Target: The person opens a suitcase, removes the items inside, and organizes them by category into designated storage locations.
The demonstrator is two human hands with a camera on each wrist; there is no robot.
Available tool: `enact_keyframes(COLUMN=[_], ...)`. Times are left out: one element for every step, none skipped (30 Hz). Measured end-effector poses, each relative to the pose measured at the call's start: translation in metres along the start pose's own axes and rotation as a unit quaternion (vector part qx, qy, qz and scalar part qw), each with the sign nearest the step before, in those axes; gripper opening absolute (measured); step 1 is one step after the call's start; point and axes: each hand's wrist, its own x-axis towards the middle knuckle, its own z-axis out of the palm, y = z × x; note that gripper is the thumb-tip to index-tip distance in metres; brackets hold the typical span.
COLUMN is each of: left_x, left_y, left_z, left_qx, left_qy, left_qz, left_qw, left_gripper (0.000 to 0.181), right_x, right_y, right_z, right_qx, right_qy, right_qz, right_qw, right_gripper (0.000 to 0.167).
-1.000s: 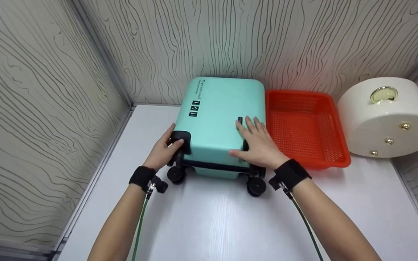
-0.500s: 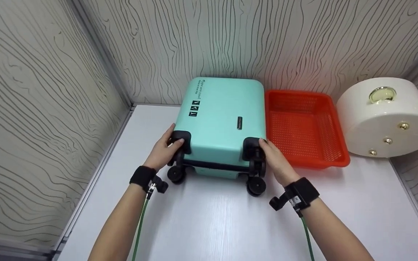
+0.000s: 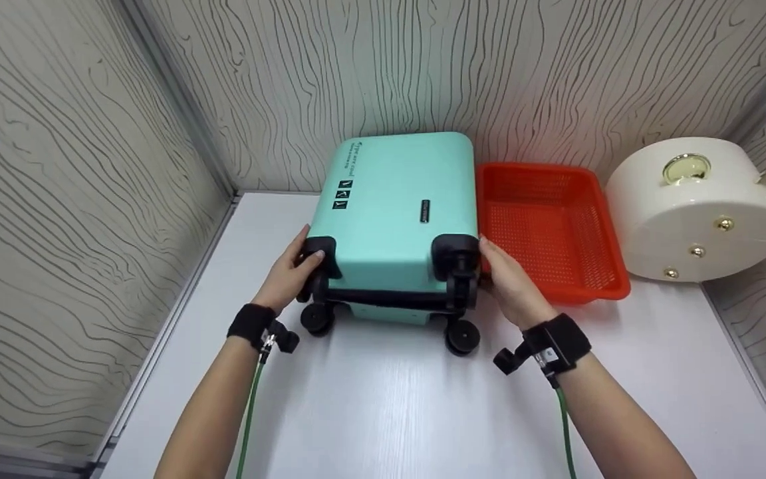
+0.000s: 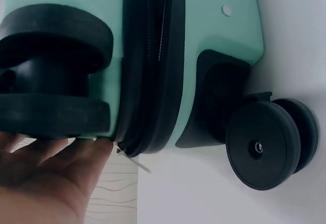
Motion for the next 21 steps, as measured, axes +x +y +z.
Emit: enact_keyframes(left_x=[-0.001, -0.002, -0.003, -0.004, -0.005, -0.007, -0.009, -0.011, -0.013, -0.016, -0.020, -0.025, -0.029, -0.033, -0.037, -0.039, -0.040, -0.040, -0.040, -0.038, -0.036], left_y=[0.000, 0.000, 0.001, 0.002, 0.004, 0.008, 0.011, 0.016, 0.020, 0.024, 0.028, 0.032, 0.035, 0.037, 0.039, 0.039, 0.040, 0.039, 0.038, 0.037, 0.035], left_z=[-0.001, -0.002, -0.003, -0.003, -0.003, -0.002, -0.001, 0.002, 0.006, 0.010, 0.015, 0.021, 0.027, 0.033, 0.039, 0.045, 0.050, 0.054, 0.058, 0.062, 0.065], left_qx=[0.001, 0.004, 0.010, 0.019, 0.032, 0.053, 0.085, 0.123, 0.163, 0.204, 0.245, 0.282, 0.314, 0.336, 0.355, 0.372, 0.386, 0.400, 0.412, 0.420, 0.424], left_qy=[0.000, -0.001, -0.001, 0.001, 0.005, 0.015, 0.027, 0.041, 0.055, 0.068, 0.080, 0.090, 0.096, 0.099, 0.102, 0.109, 0.118, 0.131, 0.147, 0.168, 0.191], left_qz=[-0.001, -0.002, -0.001, 0.002, 0.008, 0.012, 0.022, 0.035, 0.053, 0.073, 0.097, 0.121, 0.151, 0.180, 0.206, 0.228, 0.246, 0.261, 0.273, 0.284, 0.291], left_qw=[1.0000, 1.0000, 0.9999, 0.9998, 0.9994, 0.9984, 0.9958, 0.9910, 0.9837, 0.9738, 0.9614, 0.9476, 0.9327, 0.9192, 0.9063, 0.8932, 0.8810, 0.8688, 0.8567, 0.8457, 0.8362], left_gripper=[0.078, 0.078, 0.078, 0.077, 0.076, 0.074, 0.073, 0.070, 0.069, 0.069, 0.070, 0.073, 0.077, 0.082, 0.089, 0.097, 0.104, 0.112, 0.118, 0.123, 0.125], right_x=[-0.001, -0.003, -0.004, -0.006, -0.007, -0.009, -0.011, -0.014, -0.016, -0.018, -0.021, -0.023, -0.025, -0.026, -0.028, -0.029, -0.030, -0.030, -0.031, -0.032, -0.033], right_y=[-0.003, -0.005, -0.007, -0.009, -0.012, -0.014, -0.016, -0.019, -0.022, -0.026, -0.029, -0.033, -0.037, -0.040, -0.044, -0.047, -0.050, -0.053, -0.055, -0.057, -0.059], right_z=[0.000, -0.001, -0.001, -0.002, -0.002, -0.002, -0.002, -0.002, -0.002, -0.002, -0.001, -0.001, 0.000, 0.001, 0.003, 0.005, 0.008, 0.012, 0.016, 0.020, 0.024], right_qx=[0.006, 0.009, 0.012, 0.014, 0.014, 0.019, 0.020, 0.023, 0.030, 0.039, 0.050, 0.064, 0.077, 0.090, 0.105, 0.119, 0.134, 0.150, 0.162, 0.173, 0.181], right_qy=[-0.001, -0.001, 0.000, 0.000, -0.001, -0.002, -0.003, -0.002, -0.002, -0.003, -0.005, -0.007, -0.011, -0.016, -0.024, -0.031, -0.038, -0.044, -0.049, -0.052, -0.055], right_qz=[0.001, 0.003, 0.004, 0.006, 0.008, 0.006, 0.005, 0.001, -0.005, -0.011, -0.020, -0.029, -0.037, -0.045, -0.052, -0.059, -0.065, -0.070, -0.075, -0.081, -0.088], right_qw=[1.0000, 1.0000, 0.9999, 0.9999, 0.9999, 0.9998, 0.9998, 0.9997, 0.9995, 0.9992, 0.9986, 0.9975, 0.9963, 0.9948, 0.9928, 0.9906, 0.9881, 0.9852, 0.9827, 0.9803, 0.9779], right_gripper=[0.064, 0.063, 0.063, 0.063, 0.063, 0.064, 0.065, 0.066, 0.067, 0.068, 0.069, 0.069, 0.070, 0.070, 0.069, 0.069, 0.068, 0.067, 0.065, 0.064, 0.062])
